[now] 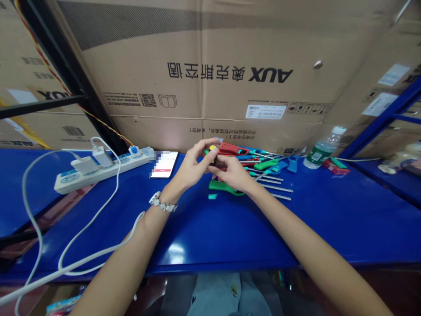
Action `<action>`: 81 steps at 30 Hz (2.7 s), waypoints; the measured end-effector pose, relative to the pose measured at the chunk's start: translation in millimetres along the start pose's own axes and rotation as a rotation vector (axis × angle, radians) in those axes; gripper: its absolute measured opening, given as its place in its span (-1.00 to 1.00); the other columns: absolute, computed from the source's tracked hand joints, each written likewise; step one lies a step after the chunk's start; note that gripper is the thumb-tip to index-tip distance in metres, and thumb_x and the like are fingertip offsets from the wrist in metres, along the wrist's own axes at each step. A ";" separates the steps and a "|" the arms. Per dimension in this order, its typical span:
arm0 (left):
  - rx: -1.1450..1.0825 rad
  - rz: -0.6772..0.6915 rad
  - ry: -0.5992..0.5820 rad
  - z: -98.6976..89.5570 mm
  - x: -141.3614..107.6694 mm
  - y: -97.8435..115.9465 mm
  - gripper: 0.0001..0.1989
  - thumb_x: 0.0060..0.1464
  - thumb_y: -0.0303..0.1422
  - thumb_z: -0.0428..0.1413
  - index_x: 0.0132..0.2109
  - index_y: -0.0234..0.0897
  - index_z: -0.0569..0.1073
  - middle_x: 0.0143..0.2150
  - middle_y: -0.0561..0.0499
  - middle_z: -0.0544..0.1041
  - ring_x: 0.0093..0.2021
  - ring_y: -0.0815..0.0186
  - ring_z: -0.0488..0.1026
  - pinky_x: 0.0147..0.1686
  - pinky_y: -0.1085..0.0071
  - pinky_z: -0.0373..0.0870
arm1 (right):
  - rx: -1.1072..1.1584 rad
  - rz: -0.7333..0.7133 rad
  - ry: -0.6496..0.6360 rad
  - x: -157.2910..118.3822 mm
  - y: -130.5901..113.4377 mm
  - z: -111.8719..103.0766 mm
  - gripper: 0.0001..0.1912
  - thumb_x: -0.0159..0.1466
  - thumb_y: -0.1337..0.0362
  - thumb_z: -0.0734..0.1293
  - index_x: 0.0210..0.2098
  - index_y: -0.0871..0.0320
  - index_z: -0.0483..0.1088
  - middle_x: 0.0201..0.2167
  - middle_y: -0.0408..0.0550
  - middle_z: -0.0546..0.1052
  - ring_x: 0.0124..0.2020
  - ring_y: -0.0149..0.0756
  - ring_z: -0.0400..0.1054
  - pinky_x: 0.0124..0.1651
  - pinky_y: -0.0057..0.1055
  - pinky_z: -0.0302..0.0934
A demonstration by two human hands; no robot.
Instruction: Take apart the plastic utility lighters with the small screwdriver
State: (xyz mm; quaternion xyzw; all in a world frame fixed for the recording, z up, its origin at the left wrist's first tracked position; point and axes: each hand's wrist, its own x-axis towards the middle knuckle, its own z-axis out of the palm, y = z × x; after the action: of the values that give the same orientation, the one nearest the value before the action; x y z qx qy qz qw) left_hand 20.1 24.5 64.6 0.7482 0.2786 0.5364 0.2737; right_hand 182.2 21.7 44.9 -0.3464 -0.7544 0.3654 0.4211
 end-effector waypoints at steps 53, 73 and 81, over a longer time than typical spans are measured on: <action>0.245 -0.224 -0.503 -14.2 -39.8 -49.6 -0.77 0.03 -0.37 0.30 -0.14 -0.26 0.52 -0.22 -0.01 0.56 -0.29 0.27 0.46 -0.26 0.33 0.40 | 0.231 0.085 0.246 -9.1 20.4 7.3 -0.54 0.30 -0.17 0.34 -0.11 0.08 0.29 -0.52 -0.25 0.43 -0.66 -0.44 0.28 -0.64 -0.47 0.25; 0.269 -0.178 -0.509 -7.2 -43.1 -53.0 -0.77 0.05 -0.32 0.30 -0.13 -0.26 0.55 -0.29 0.01 0.52 -0.35 0.29 0.44 -0.28 0.33 0.42 | 0.029 0.040 0.189 -5.5 14.5 13.1 -0.61 0.33 -0.12 0.34 -0.14 0.07 0.39 -0.48 -0.13 0.48 -0.48 -0.25 0.43 -0.47 -0.34 0.32; 0.310 -0.189 -0.527 -7.1 -43.2 -52.2 -0.75 0.09 -0.31 0.28 -0.08 -0.25 0.55 -0.26 -0.02 0.55 -0.32 0.25 0.47 -0.28 0.31 0.41 | 0.035 0.023 0.191 -5.7 12.8 12.9 -0.60 0.32 -0.12 0.35 -0.14 0.08 0.39 -0.44 -0.11 0.51 -0.45 -0.26 0.45 -0.46 -0.36 0.33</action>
State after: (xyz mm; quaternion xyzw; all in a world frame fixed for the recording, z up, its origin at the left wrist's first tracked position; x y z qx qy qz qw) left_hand -4.7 30.9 1.5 0.8649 0.3449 0.2472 0.2679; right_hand 175.8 19.9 27.0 -0.3809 -0.7004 0.3487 0.4927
